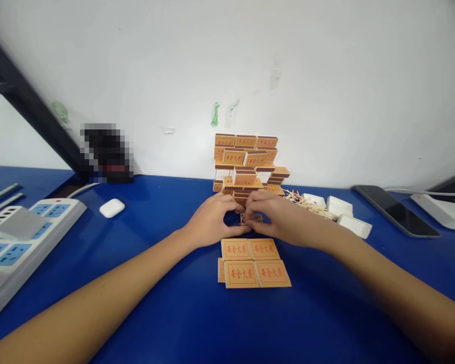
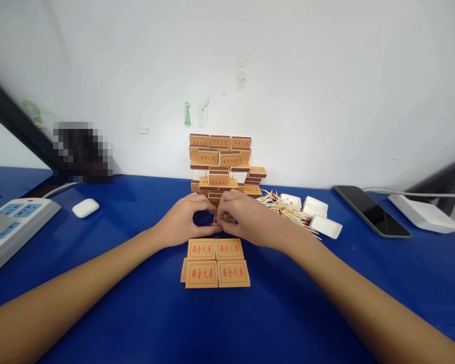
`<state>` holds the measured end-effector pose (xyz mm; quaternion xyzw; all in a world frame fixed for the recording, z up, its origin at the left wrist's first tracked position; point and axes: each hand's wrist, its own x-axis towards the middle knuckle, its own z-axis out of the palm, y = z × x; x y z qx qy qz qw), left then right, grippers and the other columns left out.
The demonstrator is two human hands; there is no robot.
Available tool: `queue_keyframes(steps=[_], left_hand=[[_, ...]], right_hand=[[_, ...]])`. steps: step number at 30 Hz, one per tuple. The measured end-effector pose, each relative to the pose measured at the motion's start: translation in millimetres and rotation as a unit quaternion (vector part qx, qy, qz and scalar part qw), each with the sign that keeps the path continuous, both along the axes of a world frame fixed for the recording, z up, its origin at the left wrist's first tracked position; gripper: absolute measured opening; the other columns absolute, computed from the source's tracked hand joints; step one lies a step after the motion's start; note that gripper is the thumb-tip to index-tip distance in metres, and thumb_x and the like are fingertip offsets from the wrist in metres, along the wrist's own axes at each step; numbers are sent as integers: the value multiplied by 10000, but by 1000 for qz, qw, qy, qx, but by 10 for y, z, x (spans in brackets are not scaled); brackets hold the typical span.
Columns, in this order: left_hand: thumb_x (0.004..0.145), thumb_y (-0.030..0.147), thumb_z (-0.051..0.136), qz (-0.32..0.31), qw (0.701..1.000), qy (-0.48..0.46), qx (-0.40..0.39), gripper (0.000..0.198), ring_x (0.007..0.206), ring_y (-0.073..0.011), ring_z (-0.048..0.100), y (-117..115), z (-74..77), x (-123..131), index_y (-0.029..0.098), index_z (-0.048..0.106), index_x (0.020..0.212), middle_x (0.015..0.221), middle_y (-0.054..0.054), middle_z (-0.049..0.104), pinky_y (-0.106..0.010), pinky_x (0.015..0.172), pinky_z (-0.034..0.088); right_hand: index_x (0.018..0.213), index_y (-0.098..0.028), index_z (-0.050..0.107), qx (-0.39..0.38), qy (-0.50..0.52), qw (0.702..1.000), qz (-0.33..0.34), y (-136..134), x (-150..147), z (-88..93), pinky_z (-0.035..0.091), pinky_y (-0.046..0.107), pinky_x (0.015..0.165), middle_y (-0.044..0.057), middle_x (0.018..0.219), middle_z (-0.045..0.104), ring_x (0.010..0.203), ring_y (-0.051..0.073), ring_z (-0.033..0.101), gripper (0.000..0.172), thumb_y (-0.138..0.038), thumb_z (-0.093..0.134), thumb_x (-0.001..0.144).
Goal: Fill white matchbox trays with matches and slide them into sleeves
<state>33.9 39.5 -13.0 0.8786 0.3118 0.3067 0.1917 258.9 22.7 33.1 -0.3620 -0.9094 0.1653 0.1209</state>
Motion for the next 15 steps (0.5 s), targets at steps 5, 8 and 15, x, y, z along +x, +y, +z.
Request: queue_keyframes(steps=[5, 8, 15], left_hand=[[855, 399, 866, -4, 1000, -1, 7, 253, 894, -222, 641, 2, -7, -3, 206, 735, 954, 911, -17, 724, -376, 838, 484], [852, 381, 870, -5, 1000, -1, 11, 251, 899, -222, 647, 11, -12, -2, 200, 737, 964, 929, -21, 731, -380, 844, 487], [841, 384, 881, -1, 1000, -3, 0, 286, 934, -233, 671, 5, -12, -5, 203, 743, 1015, 986, -38, 758, -401, 874, 505]], right_hand=[[909, -208, 719, 21, -9, 1000, 7, -30, -34, 8, 518, 403, 879, 93, 1068, 636, 1003, 238, 621, 212, -220, 554, 1042], [892, -207, 710, 25, -5, 1000, 8, -32, -31, 15, 523, 392, 878, 88, 1052, 641, 997, 236, 633, 165, -197, 594, 1009], [901, -198, 696, 69, -21, 996, -45, -52, 19, 57, 528, 383, 815, 80, 1024, 647, 934, 231, 642, 36, -179, 672, 919]])
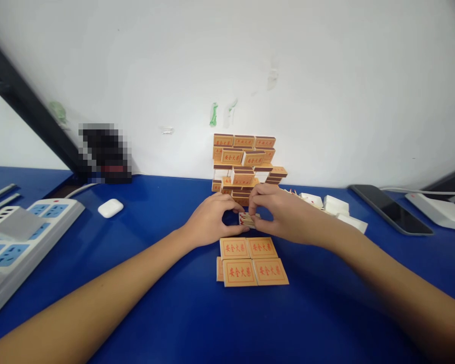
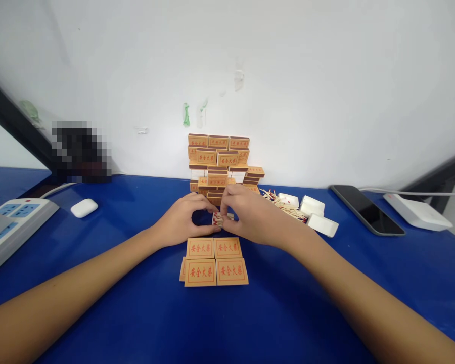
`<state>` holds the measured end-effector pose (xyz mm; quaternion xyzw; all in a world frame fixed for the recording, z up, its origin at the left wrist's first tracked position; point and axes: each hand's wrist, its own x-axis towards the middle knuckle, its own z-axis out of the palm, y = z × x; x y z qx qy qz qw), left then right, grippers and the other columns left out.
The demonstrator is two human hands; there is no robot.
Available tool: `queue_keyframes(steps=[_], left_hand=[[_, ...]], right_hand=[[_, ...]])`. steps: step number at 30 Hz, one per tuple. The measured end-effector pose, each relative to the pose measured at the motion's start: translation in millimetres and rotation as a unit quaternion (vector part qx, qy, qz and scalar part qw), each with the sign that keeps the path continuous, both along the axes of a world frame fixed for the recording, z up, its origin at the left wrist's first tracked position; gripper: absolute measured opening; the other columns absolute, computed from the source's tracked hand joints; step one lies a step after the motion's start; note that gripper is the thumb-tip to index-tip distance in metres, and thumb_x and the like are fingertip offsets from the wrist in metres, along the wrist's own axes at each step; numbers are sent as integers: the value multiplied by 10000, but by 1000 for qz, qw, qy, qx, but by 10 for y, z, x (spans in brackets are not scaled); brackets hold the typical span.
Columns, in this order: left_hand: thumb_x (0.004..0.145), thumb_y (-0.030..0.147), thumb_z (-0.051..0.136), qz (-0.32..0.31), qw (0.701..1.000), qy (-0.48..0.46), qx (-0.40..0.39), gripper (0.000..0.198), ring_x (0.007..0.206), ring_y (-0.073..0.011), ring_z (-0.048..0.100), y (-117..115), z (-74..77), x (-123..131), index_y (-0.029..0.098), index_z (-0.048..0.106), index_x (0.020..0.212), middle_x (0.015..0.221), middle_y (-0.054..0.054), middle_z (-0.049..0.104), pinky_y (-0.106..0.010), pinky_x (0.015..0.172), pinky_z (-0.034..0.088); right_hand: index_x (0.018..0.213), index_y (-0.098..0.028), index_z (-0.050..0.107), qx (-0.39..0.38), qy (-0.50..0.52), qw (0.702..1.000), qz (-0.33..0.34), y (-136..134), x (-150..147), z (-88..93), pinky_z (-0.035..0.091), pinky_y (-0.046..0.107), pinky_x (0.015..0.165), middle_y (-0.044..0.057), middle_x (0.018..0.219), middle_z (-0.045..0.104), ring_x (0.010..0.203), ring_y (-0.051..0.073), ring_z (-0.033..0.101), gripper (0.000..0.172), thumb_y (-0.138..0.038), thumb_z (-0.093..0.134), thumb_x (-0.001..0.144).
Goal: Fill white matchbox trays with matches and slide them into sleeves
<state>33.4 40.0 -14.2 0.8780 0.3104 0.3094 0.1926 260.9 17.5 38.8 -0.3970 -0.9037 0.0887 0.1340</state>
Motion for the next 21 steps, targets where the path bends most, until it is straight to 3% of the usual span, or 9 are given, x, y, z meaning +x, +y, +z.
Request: queue_keyframes(steps=[15, 21], left_hand=[[830, 348, 894, 0, 1000, -19, 1, 298, 930, -220, 649, -23, 7, 2, 211, 695, 1004, 964, -22, 716, -367, 841, 509], [833, 340, 889, -1, 1000, -21, -1, 284, 917, -218, 644, -22, 4, 9, 213, 693, 995, 954, -22, 713, -370, 832, 515]], right_hand=[[900, -195, 735, 48, 6, 999, 7, -41, 81, -104, 532, 391, 831, 83, 979, 672, 954, 244, 661, 116, -130, 647, 940], [863, -206, 707, 50, 66, 996, -22, -55, 45, -163, 536, 391, 835, 74, 959, 682, 941, 237, 655, 113, -143, 660, 944]])
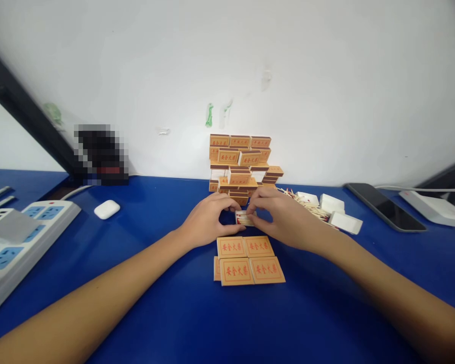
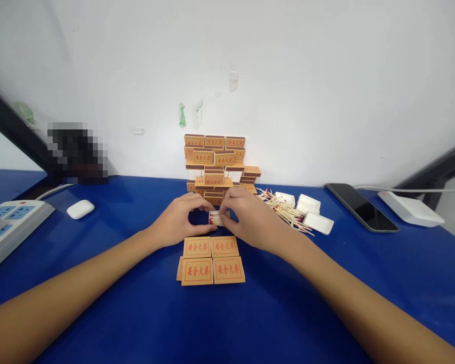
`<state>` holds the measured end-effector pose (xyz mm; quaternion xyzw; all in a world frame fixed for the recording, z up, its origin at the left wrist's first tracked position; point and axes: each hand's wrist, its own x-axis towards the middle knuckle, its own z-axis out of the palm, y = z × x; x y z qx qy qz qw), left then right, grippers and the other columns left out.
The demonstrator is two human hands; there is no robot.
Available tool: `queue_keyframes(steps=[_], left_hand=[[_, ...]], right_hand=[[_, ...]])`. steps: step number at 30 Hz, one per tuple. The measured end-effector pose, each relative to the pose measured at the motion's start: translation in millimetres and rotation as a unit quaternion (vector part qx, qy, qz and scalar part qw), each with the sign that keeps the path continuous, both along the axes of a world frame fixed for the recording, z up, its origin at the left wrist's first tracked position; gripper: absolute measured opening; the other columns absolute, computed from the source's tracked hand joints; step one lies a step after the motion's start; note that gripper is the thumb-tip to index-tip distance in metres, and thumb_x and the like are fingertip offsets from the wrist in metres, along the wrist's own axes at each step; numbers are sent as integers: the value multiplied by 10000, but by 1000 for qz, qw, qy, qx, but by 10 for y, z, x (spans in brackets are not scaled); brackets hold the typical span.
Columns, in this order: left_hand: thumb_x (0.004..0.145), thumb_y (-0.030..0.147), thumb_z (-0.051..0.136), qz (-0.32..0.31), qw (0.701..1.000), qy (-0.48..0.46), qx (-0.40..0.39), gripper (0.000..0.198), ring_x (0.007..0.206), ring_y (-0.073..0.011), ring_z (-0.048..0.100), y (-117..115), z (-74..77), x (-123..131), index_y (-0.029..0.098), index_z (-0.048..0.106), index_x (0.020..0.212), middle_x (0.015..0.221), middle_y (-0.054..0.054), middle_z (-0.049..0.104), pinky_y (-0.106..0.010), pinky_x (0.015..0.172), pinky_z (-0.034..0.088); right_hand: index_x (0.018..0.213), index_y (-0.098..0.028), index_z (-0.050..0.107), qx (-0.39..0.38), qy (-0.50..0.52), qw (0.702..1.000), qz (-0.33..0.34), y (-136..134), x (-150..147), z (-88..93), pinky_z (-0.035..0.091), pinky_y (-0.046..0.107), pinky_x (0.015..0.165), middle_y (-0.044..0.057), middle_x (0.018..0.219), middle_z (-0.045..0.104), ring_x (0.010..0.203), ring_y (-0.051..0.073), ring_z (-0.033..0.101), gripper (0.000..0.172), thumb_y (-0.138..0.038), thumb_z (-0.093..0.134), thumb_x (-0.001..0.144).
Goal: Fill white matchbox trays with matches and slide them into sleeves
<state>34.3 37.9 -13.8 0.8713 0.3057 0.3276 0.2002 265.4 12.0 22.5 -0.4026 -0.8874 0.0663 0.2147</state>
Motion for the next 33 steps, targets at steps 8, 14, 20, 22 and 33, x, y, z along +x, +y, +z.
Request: queue_keyframes(steps=[8, 14, 20, 22, 33], left_hand=[[839, 371, 881, 3, 1000, 2, -5, 298, 922, -217, 646, -2, -5, -2, 211, 706, 1020, 966, -24, 718, -371, 838, 516], [853, 354, 867, -2, 1000, 3, -1, 270, 933, -222, 659, -5, 3, -4, 221, 704, 1022, 977, -26, 730, -384, 858, 523], [845, 348, 877, 3, 1000, 9, -2, 281, 950, -226, 669, -10, 22, -1, 220, 707, 1028, 995, -29, 737, -380, 855, 526], [847, 351, 877, 3, 1000, 12, -3, 281, 947, -223, 668, -13, 22, -4, 219, 711, 1031, 991, -27, 738, -378, 855, 525], [863, 403, 862, 17, 999, 28, -1, 292, 1018, -246, 675, 11, 10, -4, 221, 734, 1051, 1060, -43, 779, -416, 911, 534]], right_hand=[[921, -207, 736, 8, 20, 1000, 6, 0, 47, 4, 540, 414, 861, 88, 982, 696, 969, 251, 657, 143, -118, 626, 941], [972, -221, 744, -1, 21, 1000, 7, -10, 68, -24, 547, 433, 881, 95, 1023, 694, 994, 262, 661, 168, -143, 598, 946], [947, -210, 730, -8, 16, 1000, 5, -32, 45, 19, 546, 404, 842, 99, 1014, 680, 966, 249, 665, 189, -128, 560, 937], [980, -213, 728, -1, 29, 1000, -4, -29, 131, 65, 541, 384, 795, 93, 1023, 685, 915, 232, 665, 196, -139, 553, 931], [884, -270, 754, -7, -43, 980, -196, 163, 1364, 54, 477, 403, 600, 85, 815, 727, 646, 233, 618, 193, -403, 617, 911]])
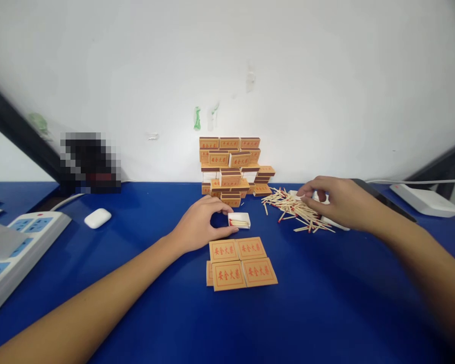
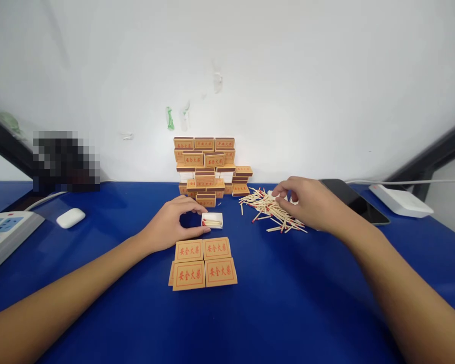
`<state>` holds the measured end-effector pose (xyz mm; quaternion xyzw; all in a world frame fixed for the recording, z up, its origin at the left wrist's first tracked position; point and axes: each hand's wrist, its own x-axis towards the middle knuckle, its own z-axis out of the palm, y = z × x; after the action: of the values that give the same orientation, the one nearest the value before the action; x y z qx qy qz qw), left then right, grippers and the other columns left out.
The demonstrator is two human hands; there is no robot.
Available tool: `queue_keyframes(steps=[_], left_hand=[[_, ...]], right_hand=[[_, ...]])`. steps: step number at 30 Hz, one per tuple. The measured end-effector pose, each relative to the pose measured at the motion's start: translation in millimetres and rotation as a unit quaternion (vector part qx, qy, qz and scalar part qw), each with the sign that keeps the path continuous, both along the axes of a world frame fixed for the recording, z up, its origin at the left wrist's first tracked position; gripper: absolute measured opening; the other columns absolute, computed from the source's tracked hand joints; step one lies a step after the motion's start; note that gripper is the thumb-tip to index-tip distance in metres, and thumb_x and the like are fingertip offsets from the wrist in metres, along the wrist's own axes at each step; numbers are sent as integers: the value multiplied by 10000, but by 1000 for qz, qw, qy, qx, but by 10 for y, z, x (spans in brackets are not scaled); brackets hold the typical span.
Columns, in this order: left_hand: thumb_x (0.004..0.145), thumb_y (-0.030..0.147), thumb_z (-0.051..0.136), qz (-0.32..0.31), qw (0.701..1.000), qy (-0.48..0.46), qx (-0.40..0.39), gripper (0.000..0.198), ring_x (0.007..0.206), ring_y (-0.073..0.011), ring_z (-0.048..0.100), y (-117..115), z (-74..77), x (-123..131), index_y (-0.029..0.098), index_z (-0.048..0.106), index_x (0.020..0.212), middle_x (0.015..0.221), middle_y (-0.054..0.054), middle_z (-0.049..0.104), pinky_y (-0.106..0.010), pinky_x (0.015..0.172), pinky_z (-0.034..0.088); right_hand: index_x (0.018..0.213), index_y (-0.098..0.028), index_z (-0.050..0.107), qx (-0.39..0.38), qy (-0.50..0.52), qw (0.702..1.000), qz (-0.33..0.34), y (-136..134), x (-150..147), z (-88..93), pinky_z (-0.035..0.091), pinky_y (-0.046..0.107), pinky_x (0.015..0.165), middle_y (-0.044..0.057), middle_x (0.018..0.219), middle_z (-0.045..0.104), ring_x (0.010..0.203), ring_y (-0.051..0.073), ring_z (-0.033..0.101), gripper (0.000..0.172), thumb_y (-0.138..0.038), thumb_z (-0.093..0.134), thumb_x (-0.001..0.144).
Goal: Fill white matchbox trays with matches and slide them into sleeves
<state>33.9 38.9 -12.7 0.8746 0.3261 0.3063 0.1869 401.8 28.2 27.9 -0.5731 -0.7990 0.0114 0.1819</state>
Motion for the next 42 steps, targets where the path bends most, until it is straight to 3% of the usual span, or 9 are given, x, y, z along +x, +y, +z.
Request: queue_keyframes(steps=[5, 13, 24, 29, 34, 42], left_hand=[[861, 397, 863, 0, 1000, -2, 6, 282, 1009, -243, 682, -5, 12, 9, 232, 735, 1051, 1047, -38, 778, -414, 904, 538], [860, 399, 866, -1, 1000, 0, 7, 290, 984, -240, 682, 2, 8, 12, 218, 743, 1050, 1030, -44, 775, -407, 887, 535], [854, 412, 869, -1, 1000, 2, 7, 303, 970, -244, 681, -2, 4, 12, 219, 746, 1052, 1026, -48, 772, -410, 879, 534], [857, 402, 869, 1, 1000, 6, 10, 299, 973, -242, 678, 1, 12, 14, 211, 746, 1051, 1018, -46, 772, -406, 878, 532], [855, 416, 869, -1, 1000, 5, 8, 305, 985, -237, 681, -11, 18, 16, 220, 744, 1052, 1033, -39, 772, -407, 892, 531], [850, 402, 876, -3, 1000, 1, 7, 307, 967, -231, 676, -9, 22, 16, 205, 750, 1049, 1010, -38, 765, -396, 884, 527]], right_hand=[[933, -239, 777, 14, -10, 999, 30, 5, -127, -55, 511, 385, 659, 91, 886, 733, 702, 217, 641, 244, -418, 612, 929], [1030, -223, 810, 69, -25, 993, 92, -18, -253, -157, 526, 496, 886, 137, 992, 722, 959, 316, 637, 317, -459, 603, 987], [830, -231, 690, 57, -47, 992, 100, 1, -320, -181, 523, 491, 795, 130, 885, 705, 886, 310, 596, 243, -381, 570, 977], [832, -241, 698, 33, 19, 996, 81, -68, -430, -115, 530, 467, 807, 102, 890, 739, 904, 296, 637, 264, -434, 606, 985], [903, -270, 774, -24, 111, 993, 12, -165, -606, -90, 500, 370, 642, 61, 910, 779, 731, 224, 645, 306, -548, 656, 954], [937, -270, 812, -84, 194, 977, 9, -250, -833, -63, 436, 342, 577, 26, 792, 764, 618, 182, 575, 345, -583, 668, 953]])
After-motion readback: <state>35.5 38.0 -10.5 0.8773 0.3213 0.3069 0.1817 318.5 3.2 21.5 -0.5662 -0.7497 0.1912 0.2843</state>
